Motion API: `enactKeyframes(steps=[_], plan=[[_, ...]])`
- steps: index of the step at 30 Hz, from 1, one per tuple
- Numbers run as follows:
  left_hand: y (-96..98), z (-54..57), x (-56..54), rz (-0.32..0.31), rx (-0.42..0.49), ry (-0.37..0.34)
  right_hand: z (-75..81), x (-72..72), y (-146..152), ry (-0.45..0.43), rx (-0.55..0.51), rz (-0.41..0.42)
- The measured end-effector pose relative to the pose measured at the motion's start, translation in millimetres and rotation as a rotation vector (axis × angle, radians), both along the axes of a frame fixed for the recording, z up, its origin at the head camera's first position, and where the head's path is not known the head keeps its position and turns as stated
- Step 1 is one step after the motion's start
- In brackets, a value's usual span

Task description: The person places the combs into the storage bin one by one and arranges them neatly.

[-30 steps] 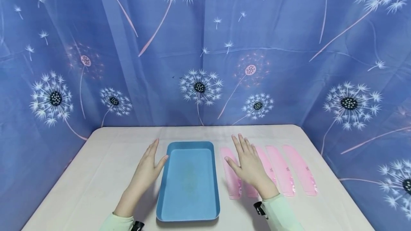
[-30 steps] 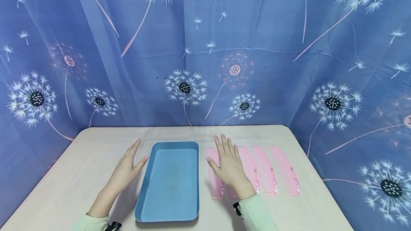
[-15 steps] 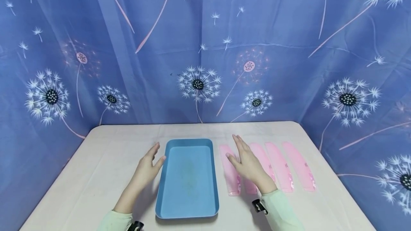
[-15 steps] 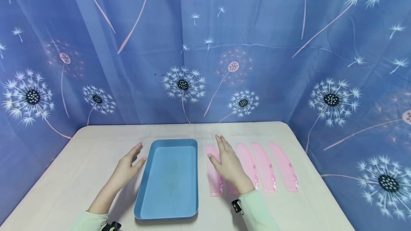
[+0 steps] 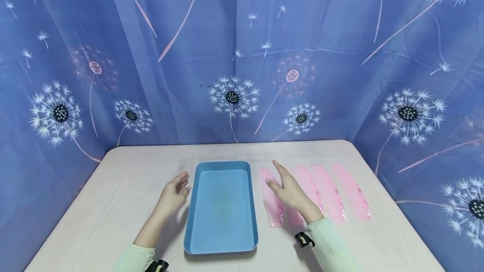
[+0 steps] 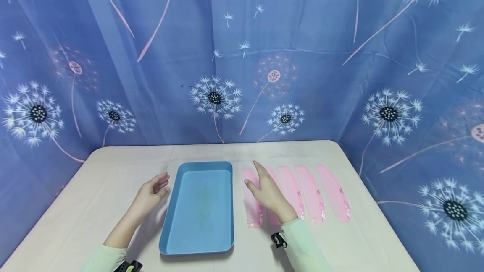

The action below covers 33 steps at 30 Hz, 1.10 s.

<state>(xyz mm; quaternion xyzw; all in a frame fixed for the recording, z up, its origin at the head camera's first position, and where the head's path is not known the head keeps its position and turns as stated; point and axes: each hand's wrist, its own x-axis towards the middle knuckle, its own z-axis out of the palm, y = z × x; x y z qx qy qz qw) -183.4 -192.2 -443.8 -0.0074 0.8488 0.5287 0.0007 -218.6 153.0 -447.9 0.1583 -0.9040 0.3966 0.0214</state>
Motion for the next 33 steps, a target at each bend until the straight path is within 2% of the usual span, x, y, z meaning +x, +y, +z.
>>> enactKeyframes(steps=[10, 19, 33], plan=[[4.1, -13.8, 2.3, 0.026, 0.079, -0.074, -9.4, 0.1, -1.0, -0.107, -0.072, -0.025], [10.9, -23.9, 2.8, 0.044, 0.074, -0.119, -18.3, 0.6, -1.3, -0.212, -0.149, -0.039], [12.5, -28.7, 2.7, 0.095, 0.077, -0.17, -25.9, -1.3, -4.8, -0.239, -0.078, -0.095]])
